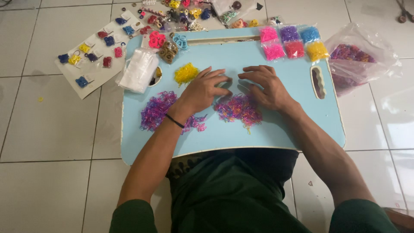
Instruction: Sorting and arranging colorful rubber bands on a small table
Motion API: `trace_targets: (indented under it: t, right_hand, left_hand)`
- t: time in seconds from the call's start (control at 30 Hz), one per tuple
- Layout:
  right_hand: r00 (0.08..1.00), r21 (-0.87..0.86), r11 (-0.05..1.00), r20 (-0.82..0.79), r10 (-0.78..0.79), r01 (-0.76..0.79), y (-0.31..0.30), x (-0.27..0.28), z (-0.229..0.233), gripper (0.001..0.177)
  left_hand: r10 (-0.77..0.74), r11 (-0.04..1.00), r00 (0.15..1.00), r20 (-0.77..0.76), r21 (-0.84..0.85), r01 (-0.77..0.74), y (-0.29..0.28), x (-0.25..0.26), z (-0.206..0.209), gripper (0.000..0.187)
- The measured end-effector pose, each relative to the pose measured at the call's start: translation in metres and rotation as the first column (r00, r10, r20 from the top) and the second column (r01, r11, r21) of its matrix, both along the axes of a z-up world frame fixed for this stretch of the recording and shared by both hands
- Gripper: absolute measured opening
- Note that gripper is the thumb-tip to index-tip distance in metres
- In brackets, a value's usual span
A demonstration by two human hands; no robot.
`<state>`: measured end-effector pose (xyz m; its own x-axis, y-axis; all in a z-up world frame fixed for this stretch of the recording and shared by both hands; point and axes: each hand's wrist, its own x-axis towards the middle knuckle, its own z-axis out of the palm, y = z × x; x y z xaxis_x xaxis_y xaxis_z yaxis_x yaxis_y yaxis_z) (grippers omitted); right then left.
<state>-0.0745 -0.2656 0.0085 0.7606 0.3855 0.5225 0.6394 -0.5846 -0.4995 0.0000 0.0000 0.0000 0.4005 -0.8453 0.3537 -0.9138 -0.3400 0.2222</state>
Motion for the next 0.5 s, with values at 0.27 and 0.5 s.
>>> trace_targets:
  t: [0.27,0.5]
  right_hand:
    - [1.0,0.02,1.0,0.001,-0.012,0.012,0.001,-0.001,0.002,0.039]
    - [0.995,-0.012,0.996,0.046,-0.086,0.087,-0.007,0.004,-0.013,0.04]
  left_hand:
    - [0.11,0.993,0.99,0.085,-0.053,-0.106,0.015,0.018,-0.016,0.042]
    - [0.104,0.995,0.994,0.041,-0.009,-0.103,0.006,0.005,-0.009,0.049]
